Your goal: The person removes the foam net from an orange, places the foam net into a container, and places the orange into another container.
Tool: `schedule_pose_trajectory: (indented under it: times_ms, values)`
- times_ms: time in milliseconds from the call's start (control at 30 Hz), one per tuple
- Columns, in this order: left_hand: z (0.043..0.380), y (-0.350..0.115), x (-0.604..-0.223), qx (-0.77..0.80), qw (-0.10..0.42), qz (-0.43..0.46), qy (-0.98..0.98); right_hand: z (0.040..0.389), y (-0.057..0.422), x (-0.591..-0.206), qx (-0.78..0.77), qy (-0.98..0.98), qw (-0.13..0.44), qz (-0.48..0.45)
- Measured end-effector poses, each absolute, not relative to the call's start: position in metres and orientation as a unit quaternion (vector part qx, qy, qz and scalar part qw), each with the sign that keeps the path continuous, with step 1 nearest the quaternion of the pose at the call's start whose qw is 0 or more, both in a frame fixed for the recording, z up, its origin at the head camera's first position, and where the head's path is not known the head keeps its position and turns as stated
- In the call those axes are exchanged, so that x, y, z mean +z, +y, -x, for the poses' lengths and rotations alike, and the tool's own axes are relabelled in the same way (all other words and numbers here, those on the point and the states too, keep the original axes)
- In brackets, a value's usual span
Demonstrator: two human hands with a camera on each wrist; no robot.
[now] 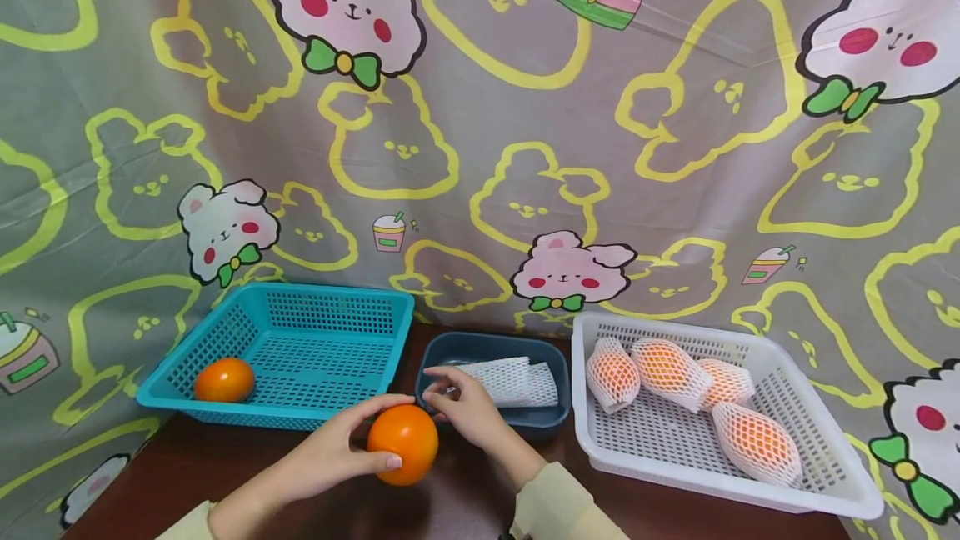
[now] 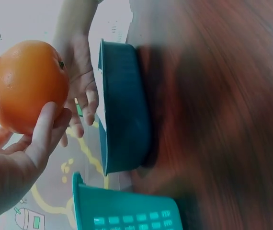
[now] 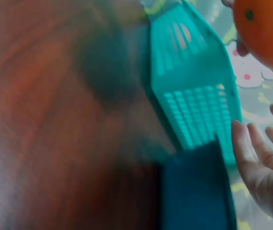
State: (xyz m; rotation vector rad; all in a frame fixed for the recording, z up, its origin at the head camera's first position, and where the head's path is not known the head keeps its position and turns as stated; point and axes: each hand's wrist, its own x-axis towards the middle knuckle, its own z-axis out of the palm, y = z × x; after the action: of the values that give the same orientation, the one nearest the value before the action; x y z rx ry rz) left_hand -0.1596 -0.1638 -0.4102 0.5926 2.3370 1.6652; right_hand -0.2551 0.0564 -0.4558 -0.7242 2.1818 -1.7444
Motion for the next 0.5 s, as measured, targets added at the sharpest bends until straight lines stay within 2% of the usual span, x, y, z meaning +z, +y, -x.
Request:
schedule_pose_trajectory:
  times_ms: [500]
  values:
    - [0.159,-0.182,-0.395,0.575,0.071,-0.150,0.801,0.239,0.019,-0.465,-0.664,0.699,0.143,0.223]
